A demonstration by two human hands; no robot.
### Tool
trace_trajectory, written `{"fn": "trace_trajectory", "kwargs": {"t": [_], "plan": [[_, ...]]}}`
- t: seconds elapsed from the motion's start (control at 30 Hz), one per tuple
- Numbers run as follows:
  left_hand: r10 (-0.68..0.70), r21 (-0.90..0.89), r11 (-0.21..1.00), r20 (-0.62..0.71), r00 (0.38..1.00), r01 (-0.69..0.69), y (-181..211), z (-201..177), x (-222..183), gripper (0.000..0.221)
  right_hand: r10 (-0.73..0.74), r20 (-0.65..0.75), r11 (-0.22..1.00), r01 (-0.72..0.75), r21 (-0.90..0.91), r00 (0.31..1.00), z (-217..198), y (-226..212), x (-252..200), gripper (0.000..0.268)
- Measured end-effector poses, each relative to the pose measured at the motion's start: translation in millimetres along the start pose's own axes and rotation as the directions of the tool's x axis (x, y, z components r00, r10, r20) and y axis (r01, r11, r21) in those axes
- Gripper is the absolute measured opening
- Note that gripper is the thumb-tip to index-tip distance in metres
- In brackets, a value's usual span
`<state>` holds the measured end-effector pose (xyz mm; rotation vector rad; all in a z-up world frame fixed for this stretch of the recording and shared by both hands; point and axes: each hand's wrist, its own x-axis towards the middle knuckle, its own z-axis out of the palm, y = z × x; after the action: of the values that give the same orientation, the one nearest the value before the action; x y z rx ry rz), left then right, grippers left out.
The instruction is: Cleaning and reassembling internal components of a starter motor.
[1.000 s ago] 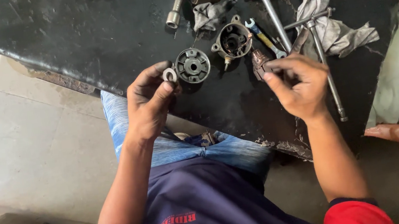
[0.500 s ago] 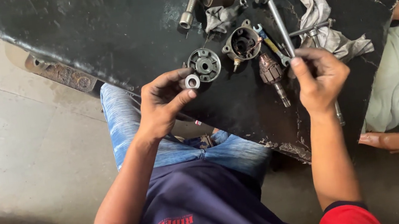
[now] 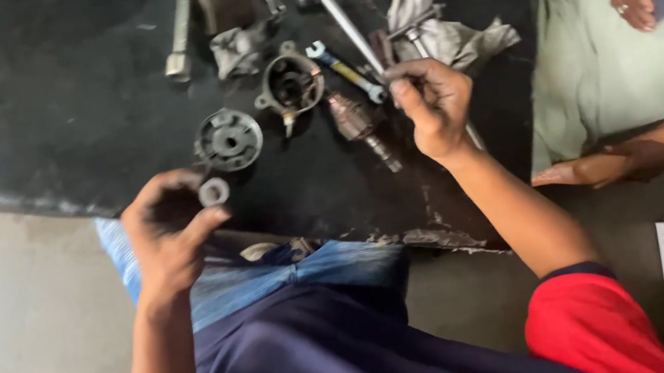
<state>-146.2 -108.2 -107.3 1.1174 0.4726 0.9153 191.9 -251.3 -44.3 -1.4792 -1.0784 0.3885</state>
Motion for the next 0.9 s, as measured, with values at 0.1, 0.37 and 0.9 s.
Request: {"fn": "trace_trajectory", "kwargs": {"t": [0.1,0.37,0.9], "plan": [[-0.009,-0.052,0.999,-0.051,0.999,0.006,-9.7,0.7,-1.6,0.041,-0.106,0.012,0.987,0.104,0.122,0.994,-7.5,8.9,5.0,0.018],[0.104,0.027,0.994,-0.003,0.995,-0.104,-5.3,7.7,6.9,0.034,-0.148,-0.067,0.988,0.145,-0.048,0.987,-32.1,-1.6,-7.4,0.021],[0.079,0.011,0.997,-0.085,0.993,-0.078,-2.8,19.0,10.4,0.043,-0.192,0.062,0.953,0.201,-0.226,0.979,-33.1,-20.6,-4.5,0.018]]}}
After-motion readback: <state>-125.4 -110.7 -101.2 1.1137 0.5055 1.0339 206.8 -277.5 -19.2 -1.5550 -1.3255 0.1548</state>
